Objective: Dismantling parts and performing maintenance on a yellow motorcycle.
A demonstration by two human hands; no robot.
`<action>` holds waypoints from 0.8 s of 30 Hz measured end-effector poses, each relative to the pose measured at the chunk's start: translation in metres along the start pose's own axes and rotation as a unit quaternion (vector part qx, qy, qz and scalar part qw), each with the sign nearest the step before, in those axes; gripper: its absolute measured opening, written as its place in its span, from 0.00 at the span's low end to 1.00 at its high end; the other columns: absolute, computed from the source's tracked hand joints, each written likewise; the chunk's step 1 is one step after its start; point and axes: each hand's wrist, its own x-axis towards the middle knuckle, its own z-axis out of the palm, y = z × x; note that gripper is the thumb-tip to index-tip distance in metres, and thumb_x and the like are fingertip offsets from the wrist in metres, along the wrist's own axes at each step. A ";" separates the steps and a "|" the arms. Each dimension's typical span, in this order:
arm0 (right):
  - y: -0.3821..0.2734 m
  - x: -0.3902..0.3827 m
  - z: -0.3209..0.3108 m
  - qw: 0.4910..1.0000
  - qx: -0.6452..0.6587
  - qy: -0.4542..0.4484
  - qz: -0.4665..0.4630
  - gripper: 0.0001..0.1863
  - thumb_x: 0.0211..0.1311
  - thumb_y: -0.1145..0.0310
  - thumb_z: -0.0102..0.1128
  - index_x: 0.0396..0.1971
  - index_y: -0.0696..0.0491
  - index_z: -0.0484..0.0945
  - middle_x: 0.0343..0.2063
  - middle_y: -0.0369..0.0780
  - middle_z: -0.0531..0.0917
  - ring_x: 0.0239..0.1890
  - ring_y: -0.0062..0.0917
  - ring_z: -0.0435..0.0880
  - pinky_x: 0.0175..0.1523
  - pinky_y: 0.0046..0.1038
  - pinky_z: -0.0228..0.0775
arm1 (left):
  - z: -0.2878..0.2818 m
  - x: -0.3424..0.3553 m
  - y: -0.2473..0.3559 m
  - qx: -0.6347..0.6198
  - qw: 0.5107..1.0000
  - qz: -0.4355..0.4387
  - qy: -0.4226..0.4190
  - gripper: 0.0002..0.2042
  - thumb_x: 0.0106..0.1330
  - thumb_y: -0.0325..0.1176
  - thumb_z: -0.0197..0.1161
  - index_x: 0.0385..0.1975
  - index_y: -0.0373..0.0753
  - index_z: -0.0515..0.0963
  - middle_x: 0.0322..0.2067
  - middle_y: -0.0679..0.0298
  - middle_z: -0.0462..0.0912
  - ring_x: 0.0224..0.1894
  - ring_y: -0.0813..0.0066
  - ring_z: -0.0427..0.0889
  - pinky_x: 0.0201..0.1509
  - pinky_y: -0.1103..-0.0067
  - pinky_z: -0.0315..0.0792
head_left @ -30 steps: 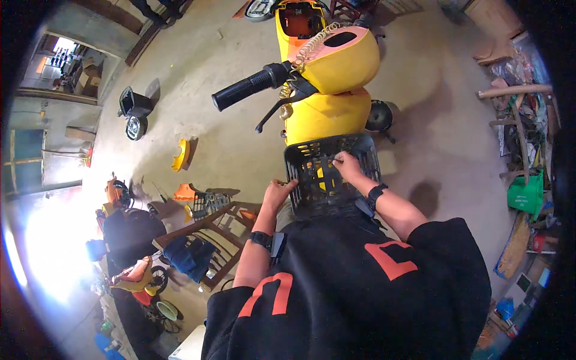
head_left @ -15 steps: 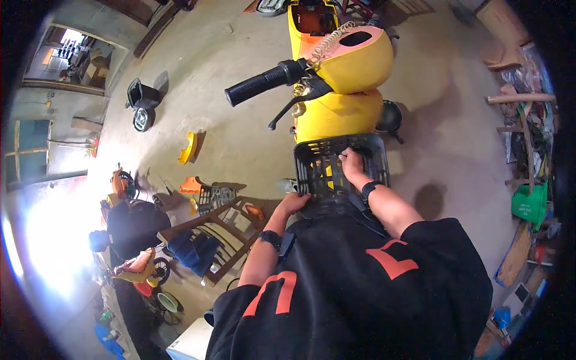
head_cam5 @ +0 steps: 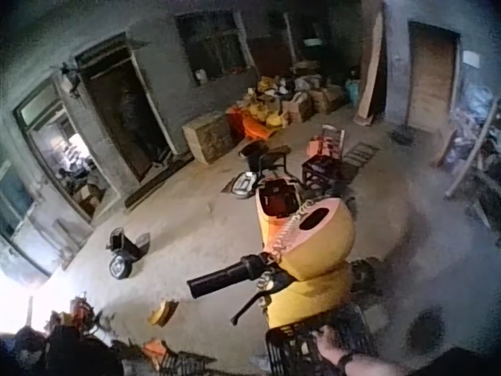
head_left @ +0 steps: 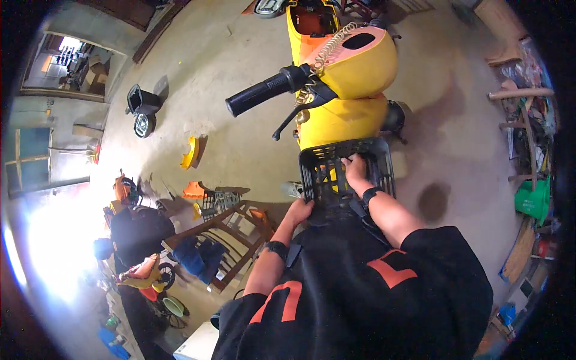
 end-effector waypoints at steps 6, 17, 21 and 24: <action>-0.013 -0.003 0.004 0.998 0.022 -0.043 0.030 0.13 0.51 0.61 0.61 0.23 0.57 0.77 0.22 0.48 0.79 0.28 0.40 0.78 0.33 0.36 0.67 | -0.005 -0.006 -0.005 0.067 0.997 -0.037 -0.011 0.24 0.61 0.49 0.47 0.37 0.29 0.74 0.32 0.40 0.77 0.43 0.46 0.75 0.46 0.64 0.67; 0.002 0.004 0.046 0.795 0.493 -0.047 0.351 0.06 0.56 0.72 0.57 0.21 0.53 0.72 0.18 0.34 0.77 0.18 0.18 0.76 0.15 0.16 0.60 | 0.011 0.001 -0.028 0.053 0.997 -0.053 0.015 0.23 0.61 0.49 0.47 0.33 0.29 0.74 0.30 0.39 0.76 0.40 0.43 0.74 0.44 0.61 0.67; 0.005 0.006 0.031 0.707 0.530 -0.114 0.454 0.02 0.58 0.72 0.54 0.28 0.49 0.71 0.23 0.34 0.78 0.21 0.19 0.78 0.15 0.13 0.60 | 0.016 -0.003 -0.031 0.069 0.997 -0.026 0.033 0.24 0.61 0.49 0.47 0.29 0.27 0.74 0.27 0.38 0.75 0.37 0.42 0.74 0.42 0.59 0.67; 0.011 0.011 0.034 0.689 0.551 -0.114 0.457 0.04 0.58 0.75 0.50 0.28 0.49 0.71 0.23 0.34 0.78 0.22 0.20 0.78 0.15 0.13 0.60 | 0.019 0.006 -0.038 0.079 0.996 -0.037 0.026 0.24 0.61 0.49 0.47 0.28 0.27 0.74 0.26 0.39 0.75 0.35 0.41 0.74 0.40 0.58 0.67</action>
